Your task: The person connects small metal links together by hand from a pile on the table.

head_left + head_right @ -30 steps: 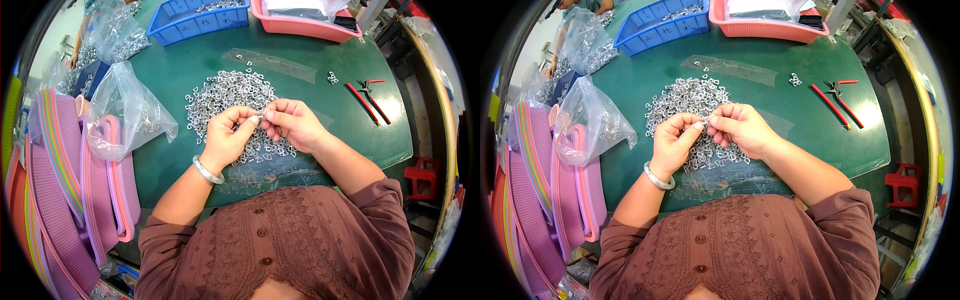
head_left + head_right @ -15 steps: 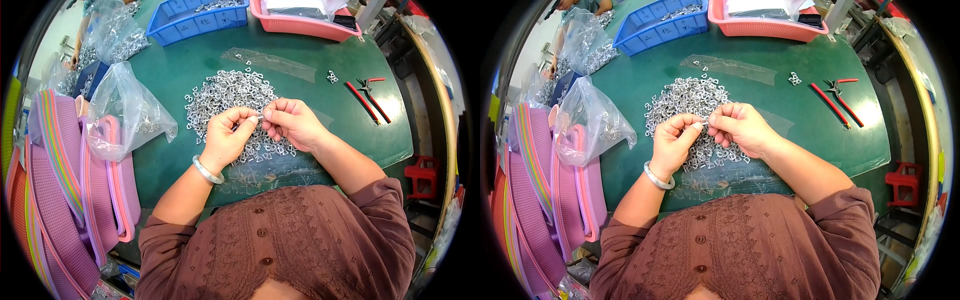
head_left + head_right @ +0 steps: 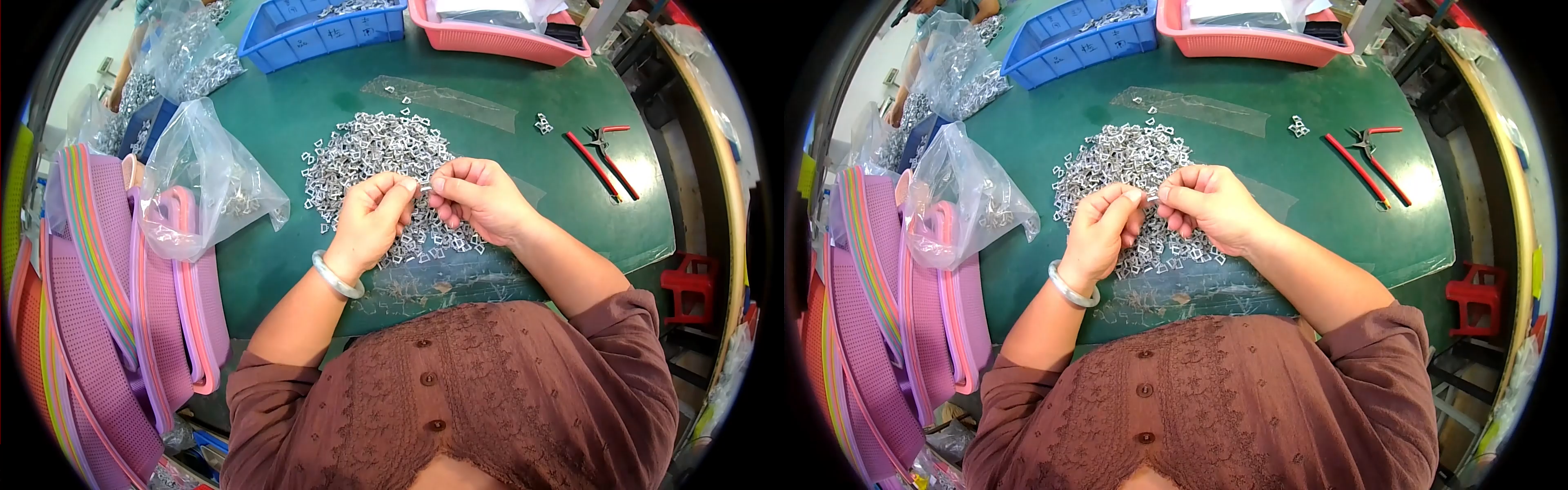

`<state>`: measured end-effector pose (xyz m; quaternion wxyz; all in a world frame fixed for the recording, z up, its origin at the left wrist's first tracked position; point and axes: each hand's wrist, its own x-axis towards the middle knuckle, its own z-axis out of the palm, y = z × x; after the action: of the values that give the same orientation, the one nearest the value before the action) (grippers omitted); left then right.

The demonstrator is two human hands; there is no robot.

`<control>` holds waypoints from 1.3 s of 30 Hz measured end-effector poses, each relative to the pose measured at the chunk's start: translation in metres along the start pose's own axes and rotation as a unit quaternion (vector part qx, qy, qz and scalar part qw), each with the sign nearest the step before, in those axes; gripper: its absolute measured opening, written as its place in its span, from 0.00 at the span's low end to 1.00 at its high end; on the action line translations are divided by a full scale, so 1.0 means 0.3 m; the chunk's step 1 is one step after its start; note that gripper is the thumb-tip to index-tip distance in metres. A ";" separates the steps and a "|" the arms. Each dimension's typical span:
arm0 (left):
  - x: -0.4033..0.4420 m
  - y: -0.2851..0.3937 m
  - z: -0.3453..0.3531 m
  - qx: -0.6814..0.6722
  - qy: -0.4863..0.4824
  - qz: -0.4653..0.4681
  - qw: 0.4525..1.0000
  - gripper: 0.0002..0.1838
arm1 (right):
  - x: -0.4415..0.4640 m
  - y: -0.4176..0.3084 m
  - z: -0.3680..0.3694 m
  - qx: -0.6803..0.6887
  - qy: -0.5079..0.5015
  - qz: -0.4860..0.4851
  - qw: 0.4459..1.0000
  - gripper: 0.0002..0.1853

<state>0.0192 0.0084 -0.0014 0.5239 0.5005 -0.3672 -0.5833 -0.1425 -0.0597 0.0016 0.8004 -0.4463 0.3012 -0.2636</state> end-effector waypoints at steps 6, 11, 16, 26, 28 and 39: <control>-0.003 0.001 0.006 -0.018 -0.027 -0.028 0.999 0.08 | -0.002 0.008 0.001 -0.040 -0.014 -0.035 0.999 0.06; -0.004 0.027 0.009 -0.169 -0.002 -0.053 0.984 0.05 | 0.011 0.000 -0.006 0.098 -0.035 -0.012 0.994 0.09; 0.003 0.022 0.001 -0.164 0.005 -0.027 0.986 0.04 | 0.021 0.003 -0.010 0.160 -0.058 -0.005 0.985 0.12; -0.010 -0.011 0.036 0.413 0.026 0.305 0.858 0.11 | 0.007 0.032 0.001 0.202 -0.073 0.028 0.976 0.14; -0.011 -0.005 0.029 0.413 0.018 0.275 0.868 0.10 | 0.004 0.025 0.008 0.209 -0.082 0.031 0.974 0.14; 0.006 -0.035 0.006 0.248 0.050 0.246 0.936 0.05 | 0.009 0.013 0.006 0.164 -0.050 0.044 0.984 0.11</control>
<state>0.0150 0.0084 -0.0112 0.5275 0.5374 -0.5851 -0.3009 -0.1387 -0.0587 -0.0018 0.8877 -0.3079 0.2322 -0.2515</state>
